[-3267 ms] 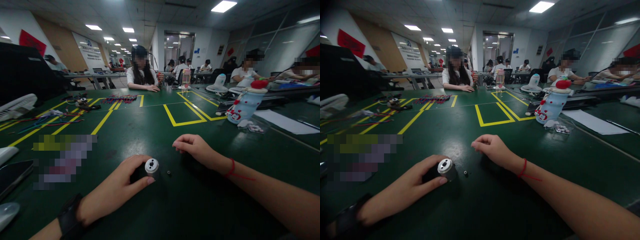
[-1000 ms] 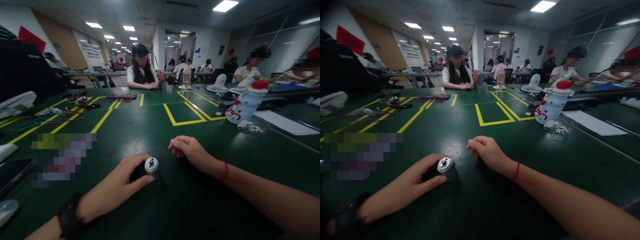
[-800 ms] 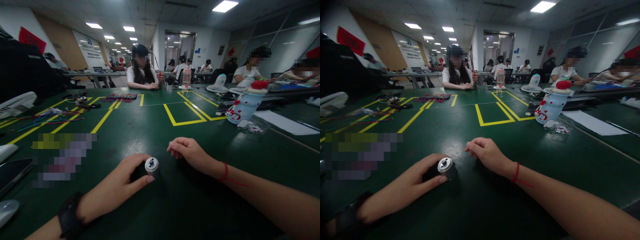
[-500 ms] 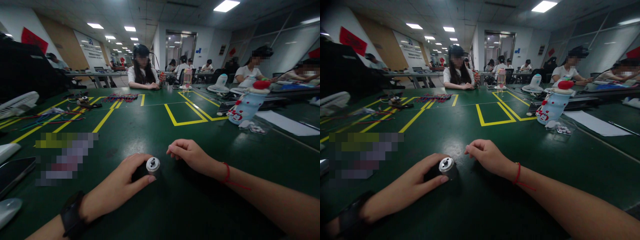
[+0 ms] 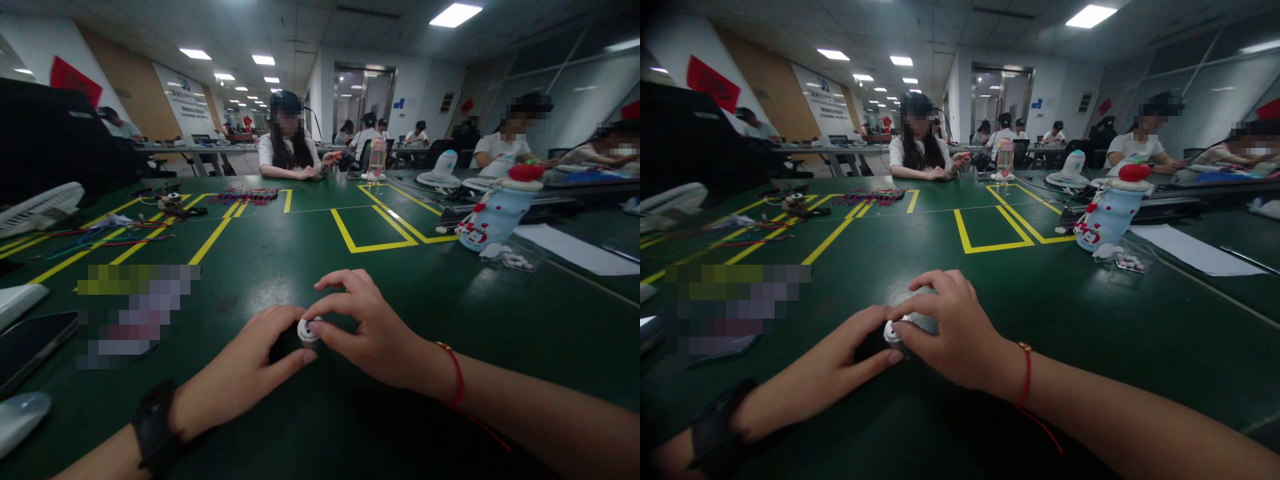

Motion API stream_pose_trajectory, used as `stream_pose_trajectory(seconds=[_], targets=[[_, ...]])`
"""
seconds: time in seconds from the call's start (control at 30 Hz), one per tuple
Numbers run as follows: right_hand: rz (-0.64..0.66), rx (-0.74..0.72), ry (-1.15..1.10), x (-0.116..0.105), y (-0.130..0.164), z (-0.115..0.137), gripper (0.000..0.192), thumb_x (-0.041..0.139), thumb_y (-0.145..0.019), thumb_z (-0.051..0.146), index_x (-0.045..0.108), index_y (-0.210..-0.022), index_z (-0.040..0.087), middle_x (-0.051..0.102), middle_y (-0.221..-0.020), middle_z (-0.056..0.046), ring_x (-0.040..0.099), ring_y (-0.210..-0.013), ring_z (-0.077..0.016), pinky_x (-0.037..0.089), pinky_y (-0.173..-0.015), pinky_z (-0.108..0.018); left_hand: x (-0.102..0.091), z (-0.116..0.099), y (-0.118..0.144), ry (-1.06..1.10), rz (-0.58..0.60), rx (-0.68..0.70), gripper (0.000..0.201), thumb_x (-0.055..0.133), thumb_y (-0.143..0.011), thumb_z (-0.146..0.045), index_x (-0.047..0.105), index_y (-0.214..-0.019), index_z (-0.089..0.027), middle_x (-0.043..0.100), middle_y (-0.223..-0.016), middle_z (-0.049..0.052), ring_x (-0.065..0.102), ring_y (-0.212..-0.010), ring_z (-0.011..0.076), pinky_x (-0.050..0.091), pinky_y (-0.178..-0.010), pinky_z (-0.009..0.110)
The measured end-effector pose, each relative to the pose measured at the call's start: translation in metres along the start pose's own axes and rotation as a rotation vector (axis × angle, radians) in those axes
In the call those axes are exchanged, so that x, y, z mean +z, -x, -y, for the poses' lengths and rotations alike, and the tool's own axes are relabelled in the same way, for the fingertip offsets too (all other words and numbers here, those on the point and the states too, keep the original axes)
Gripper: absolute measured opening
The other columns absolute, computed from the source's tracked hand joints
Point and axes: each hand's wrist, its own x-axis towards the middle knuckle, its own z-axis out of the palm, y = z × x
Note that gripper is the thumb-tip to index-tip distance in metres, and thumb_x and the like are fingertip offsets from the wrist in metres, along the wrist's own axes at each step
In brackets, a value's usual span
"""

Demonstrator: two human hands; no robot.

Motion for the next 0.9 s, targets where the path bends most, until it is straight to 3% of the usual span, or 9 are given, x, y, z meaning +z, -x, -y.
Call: stream_pose_trajectory(seconds=[0.27, 0.6, 0.77, 0.9], targets=[[-0.056, 0.033, -0.12, -0.011, -0.004, -0.01, 0.009, 0.064, -0.084, 0.029, 0.066, -0.091, 0.024, 0.059, -0.105, -0.003, 0.052, -0.104, -0.0192, 0.039, -0.092, -0.035, -0.001, -0.001, 0.001, -0.004, -0.021, -0.004, 0.034, 0.058, -0.088, -0.039, 0.049, -0.12, -0.032, 0.058, -0.117, 0.001, 0.055, -0.106, 0.0222, 0.045, -0.095, 0.04], [0.379, 0.015, -0.026, -0.029, 0.006, -0.035, 0.009, 0.067, -0.082, 0.027, 0.071, -0.088, 0.023, 0.061, -0.098, -0.004, 0.053, -0.094, -0.0196, 0.039, -0.085, -0.036, -0.004, 0.001, 0.003, -0.008, -0.03, -0.061, 0.034, 0.059, -0.086, -0.044, 0.052, -0.118, -0.032, 0.061, -0.114, 0.0, 0.059, -0.101, 0.0223, 0.048, -0.092, 0.038], [0.418, 0.015, 0.016, -0.025, 0.007, -0.039, 0.01, 0.068, -0.081, 0.03, 0.073, -0.089, 0.026, 0.06, -0.101, -0.004, 0.051, -0.095, -0.0211, 0.039, -0.084, -0.038, -0.003, 0.002, 0.004, -0.006, -0.011, -0.083, 0.035, 0.059, -0.087, -0.043, 0.051, -0.119, -0.033, 0.06, -0.115, 0.0, 0.058, -0.102, 0.0225, 0.048, -0.091, 0.038], [0.414, 0.07, -0.139, -0.029, 0.004, -0.04, 0.016, 0.068, -0.08, 0.031, 0.071, -0.093, 0.023, 0.062, -0.101, -0.004, 0.054, -0.095, -0.0195, 0.041, -0.084, -0.036, -0.003, 0.002, 0.004, 0.008, -0.014, -0.072, 0.035, 0.058, -0.087, -0.043, 0.052, -0.119, -0.032, 0.061, -0.116, 0.001, 0.058, -0.102, 0.0238, 0.049, -0.091, 0.04]])
